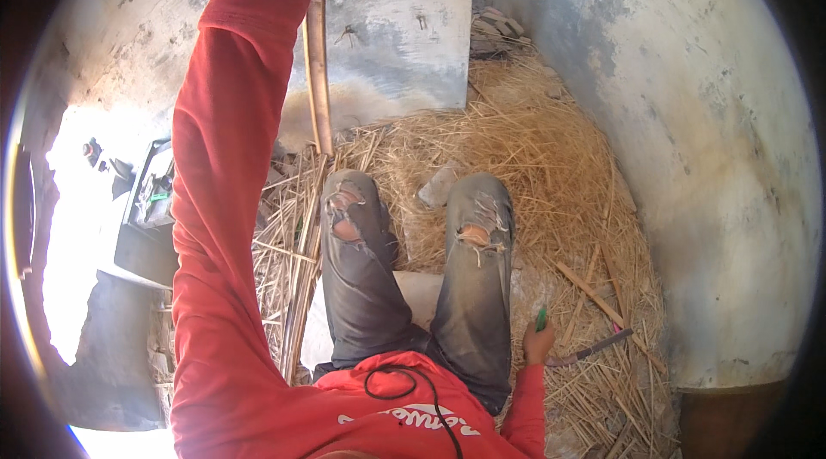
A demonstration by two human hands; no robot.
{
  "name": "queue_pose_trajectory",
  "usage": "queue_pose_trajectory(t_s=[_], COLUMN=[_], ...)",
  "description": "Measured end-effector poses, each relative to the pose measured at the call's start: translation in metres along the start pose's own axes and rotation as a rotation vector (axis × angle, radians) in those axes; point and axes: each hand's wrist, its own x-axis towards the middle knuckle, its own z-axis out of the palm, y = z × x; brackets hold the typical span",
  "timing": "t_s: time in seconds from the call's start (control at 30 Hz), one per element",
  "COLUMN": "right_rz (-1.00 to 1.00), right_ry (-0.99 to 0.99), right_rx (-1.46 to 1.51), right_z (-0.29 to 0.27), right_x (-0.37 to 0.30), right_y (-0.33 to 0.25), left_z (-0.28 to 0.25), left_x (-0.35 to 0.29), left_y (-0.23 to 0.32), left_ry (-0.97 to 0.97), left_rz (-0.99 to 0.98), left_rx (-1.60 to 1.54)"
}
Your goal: The person uses a small green-handled knife and a large machete-like blade to shave and smooth a thin wooden pole while sitting on the floor.
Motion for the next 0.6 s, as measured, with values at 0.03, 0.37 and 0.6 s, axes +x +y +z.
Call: queue_pose_trajectory(t_s=[0.03,0.37,0.6], right_rz=[0.054,0.009,0.000], right_ry=[-0.024,-0.091,-0.100], right_rx=[-0.041,0.050,0.143], right_z=[-0.004,0.056,0.089], right_x=[-0.016,-0.029,-0.008], right_y=[0.016,0.069,0.092], left_z=[0.011,0.029,0.027], left_x=[-0.002,-0.092,-0.135], left_y=[-0.021,-0.158,-0.198], left_ry=[-0.006,-0.257,-0.125], left_rz=[-0.011,-0.164,-0.264], left_rx=[-0.041,0.188,0.029])
